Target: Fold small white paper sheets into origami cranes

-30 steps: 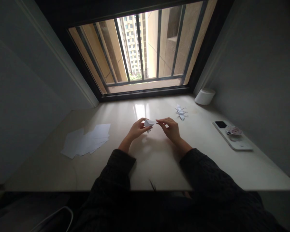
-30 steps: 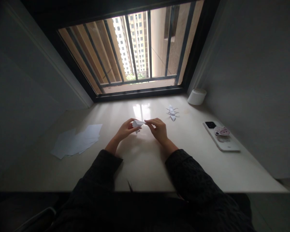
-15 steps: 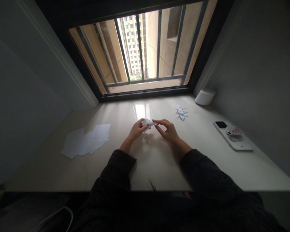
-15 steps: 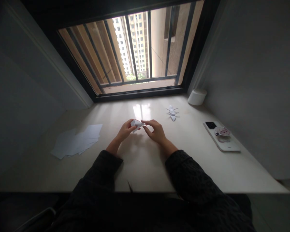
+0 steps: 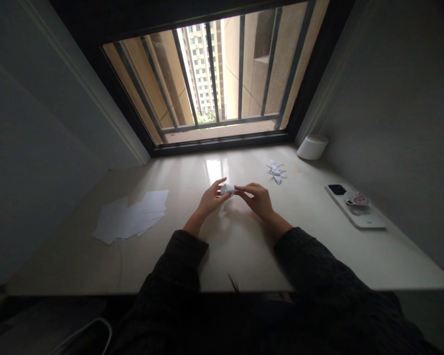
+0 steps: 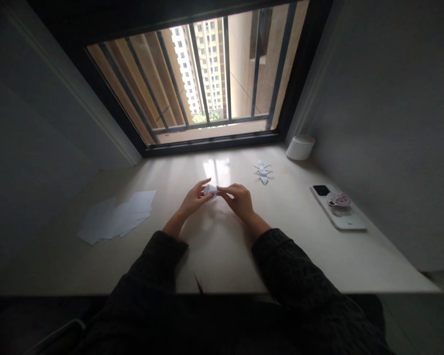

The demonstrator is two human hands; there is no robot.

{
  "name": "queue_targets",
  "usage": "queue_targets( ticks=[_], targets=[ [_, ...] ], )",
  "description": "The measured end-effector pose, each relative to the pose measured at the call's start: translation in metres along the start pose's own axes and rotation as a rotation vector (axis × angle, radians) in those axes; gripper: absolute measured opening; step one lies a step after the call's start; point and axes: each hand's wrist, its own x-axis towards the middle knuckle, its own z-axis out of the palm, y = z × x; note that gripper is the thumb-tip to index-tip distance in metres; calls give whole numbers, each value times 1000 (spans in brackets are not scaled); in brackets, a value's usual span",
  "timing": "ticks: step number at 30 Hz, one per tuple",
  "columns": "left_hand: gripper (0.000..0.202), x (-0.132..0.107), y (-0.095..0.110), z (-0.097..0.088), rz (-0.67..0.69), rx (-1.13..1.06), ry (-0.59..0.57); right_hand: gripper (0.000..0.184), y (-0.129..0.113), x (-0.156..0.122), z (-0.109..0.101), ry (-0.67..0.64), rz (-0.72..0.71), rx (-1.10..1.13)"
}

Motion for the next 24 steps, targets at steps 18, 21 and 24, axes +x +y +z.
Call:
queue_targets(
  ticks=[18,21,24],
  targets=[
    [41,3,0,0,-8,-44,44,19,-5,2,-2,29,63,97],
    [40,4,0,0,-16,-78,48,17,-5,2,-2,45,62,127],
    [39,5,0,0,-8,-99,39,16,-7,3,-2,33,36,145]
  ],
)
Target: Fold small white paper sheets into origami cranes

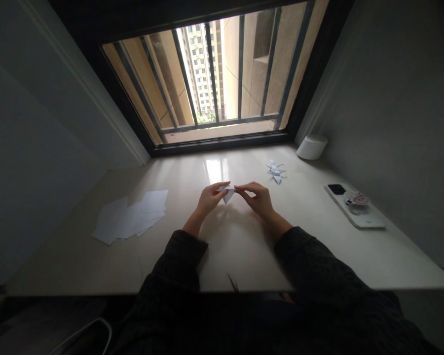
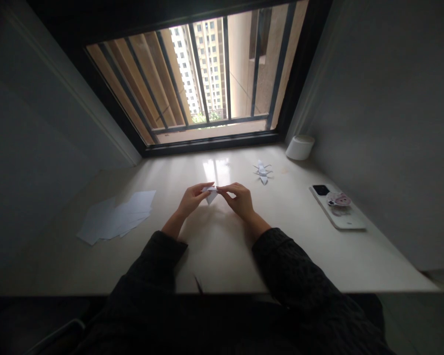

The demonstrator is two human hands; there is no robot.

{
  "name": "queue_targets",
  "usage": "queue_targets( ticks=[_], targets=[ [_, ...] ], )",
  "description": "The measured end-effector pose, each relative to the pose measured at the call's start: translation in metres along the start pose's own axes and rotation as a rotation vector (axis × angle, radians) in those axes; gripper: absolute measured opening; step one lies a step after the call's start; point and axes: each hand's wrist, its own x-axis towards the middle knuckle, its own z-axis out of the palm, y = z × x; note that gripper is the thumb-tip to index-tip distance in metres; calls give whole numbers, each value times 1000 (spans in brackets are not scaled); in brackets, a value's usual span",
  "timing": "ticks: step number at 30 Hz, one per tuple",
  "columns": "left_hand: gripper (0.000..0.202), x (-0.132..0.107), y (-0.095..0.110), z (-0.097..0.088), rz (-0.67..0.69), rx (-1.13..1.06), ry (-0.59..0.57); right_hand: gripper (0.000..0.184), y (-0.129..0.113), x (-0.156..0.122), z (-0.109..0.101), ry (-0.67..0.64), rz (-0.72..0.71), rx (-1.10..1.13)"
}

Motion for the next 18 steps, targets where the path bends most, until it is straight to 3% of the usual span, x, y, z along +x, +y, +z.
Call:
queue_targets(
  ticks=[7,11,14,18],
  targets=[
    [37,1,-3,0,13,12,-2,20,-6,1,-2,-34,-32,29],
    [39,2,-6,-2,-13,51,70,22,-8,2,-3,-36,-46,31],
    [45,2,-6,0,-35,-83,82,25,-8,2,-2,3,-1,34],
    [54,-2,-3,7,-86,-319,5,28,-4,1,3,4,92,135]
  ],
)
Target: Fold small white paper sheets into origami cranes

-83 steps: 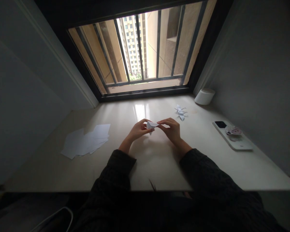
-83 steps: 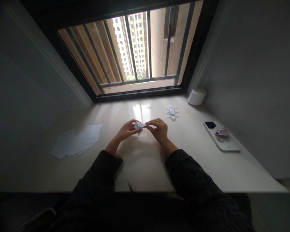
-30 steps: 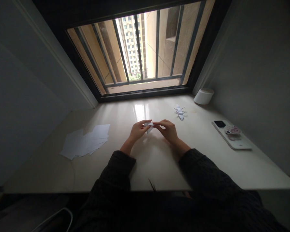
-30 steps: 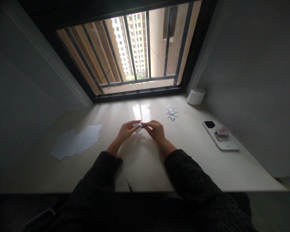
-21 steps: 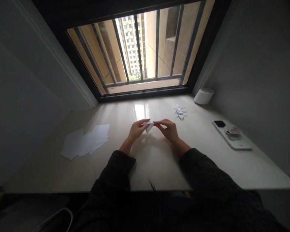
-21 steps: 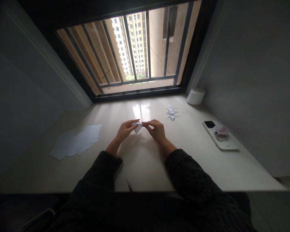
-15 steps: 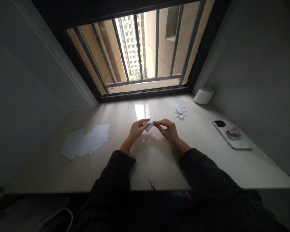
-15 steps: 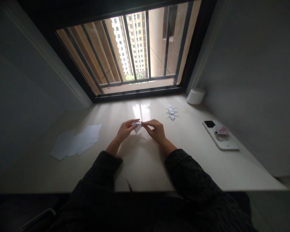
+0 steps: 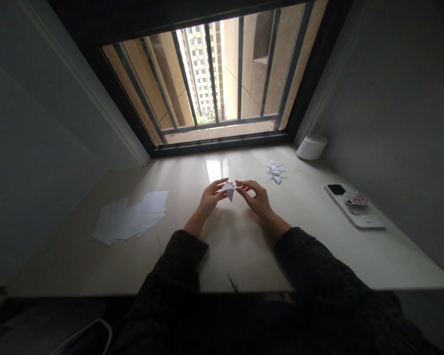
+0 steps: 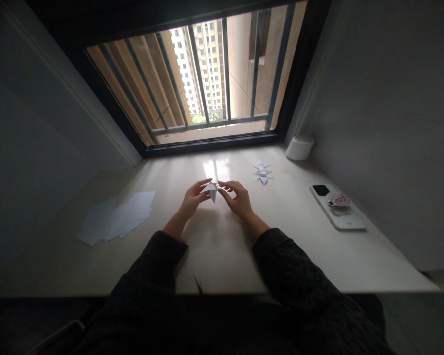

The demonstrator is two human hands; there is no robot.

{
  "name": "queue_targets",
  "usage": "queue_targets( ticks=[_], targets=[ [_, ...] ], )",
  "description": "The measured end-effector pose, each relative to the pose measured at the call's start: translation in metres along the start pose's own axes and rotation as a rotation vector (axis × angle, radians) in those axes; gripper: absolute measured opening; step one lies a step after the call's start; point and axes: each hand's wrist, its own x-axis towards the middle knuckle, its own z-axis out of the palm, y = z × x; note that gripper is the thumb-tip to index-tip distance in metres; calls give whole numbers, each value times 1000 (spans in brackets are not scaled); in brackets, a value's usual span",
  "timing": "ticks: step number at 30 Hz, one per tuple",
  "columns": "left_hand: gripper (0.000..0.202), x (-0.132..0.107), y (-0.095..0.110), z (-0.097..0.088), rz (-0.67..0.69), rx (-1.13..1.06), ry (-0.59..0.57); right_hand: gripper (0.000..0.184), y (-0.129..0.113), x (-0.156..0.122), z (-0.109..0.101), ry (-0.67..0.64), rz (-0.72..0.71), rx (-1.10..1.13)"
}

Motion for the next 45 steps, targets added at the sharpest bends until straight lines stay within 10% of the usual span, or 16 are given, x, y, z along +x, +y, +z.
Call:
queue_targets(
  ticks=[12,45],
  targets=[
    [46,1,-4,4,103,71,12,40,7,-1,11,-62,271,344],
    [42,-7,0,6,485,721,-13,29,8,1,6,-50,289,189]
  ],
)
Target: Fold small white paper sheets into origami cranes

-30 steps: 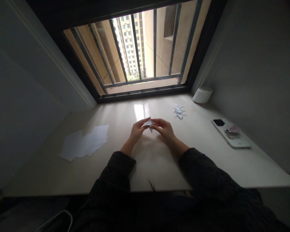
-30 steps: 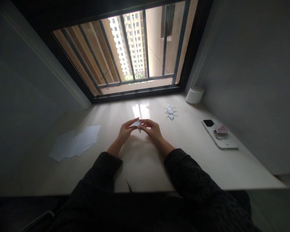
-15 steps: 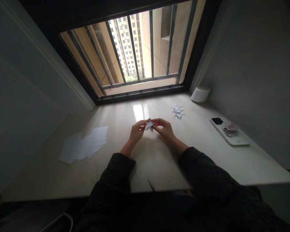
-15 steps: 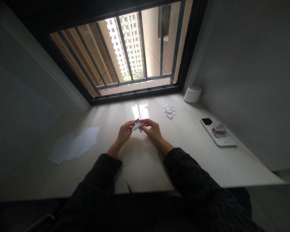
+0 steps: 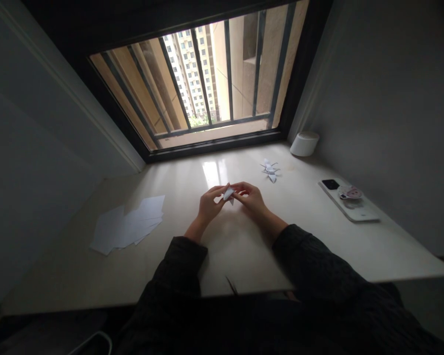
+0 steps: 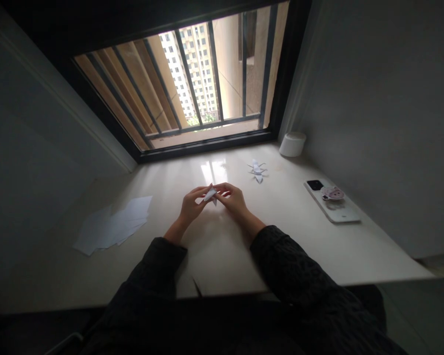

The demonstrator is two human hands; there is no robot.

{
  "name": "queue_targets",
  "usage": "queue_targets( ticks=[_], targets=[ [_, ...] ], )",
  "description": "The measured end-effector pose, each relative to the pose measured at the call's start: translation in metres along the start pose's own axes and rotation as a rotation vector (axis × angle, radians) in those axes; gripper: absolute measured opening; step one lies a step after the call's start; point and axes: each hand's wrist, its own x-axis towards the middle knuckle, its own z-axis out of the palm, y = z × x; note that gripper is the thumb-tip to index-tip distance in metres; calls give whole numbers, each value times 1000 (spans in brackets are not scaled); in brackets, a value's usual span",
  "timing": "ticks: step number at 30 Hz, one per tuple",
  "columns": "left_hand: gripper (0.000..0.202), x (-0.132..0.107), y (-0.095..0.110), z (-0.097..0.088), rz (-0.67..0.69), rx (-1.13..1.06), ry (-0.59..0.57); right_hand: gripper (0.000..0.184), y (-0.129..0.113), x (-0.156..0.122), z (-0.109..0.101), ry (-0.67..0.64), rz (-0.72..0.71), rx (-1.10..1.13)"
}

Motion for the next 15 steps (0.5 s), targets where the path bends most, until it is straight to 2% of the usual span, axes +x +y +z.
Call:
queue_targets(
  ticks=[5,15],
  targets=[
    [40,-2,-1,2,-13,78,25,31,3,1,1,-13,52,14],
    [34,-2,12,3,-68,127,112,30,7,2,0,-39,5,51]
  ],
)
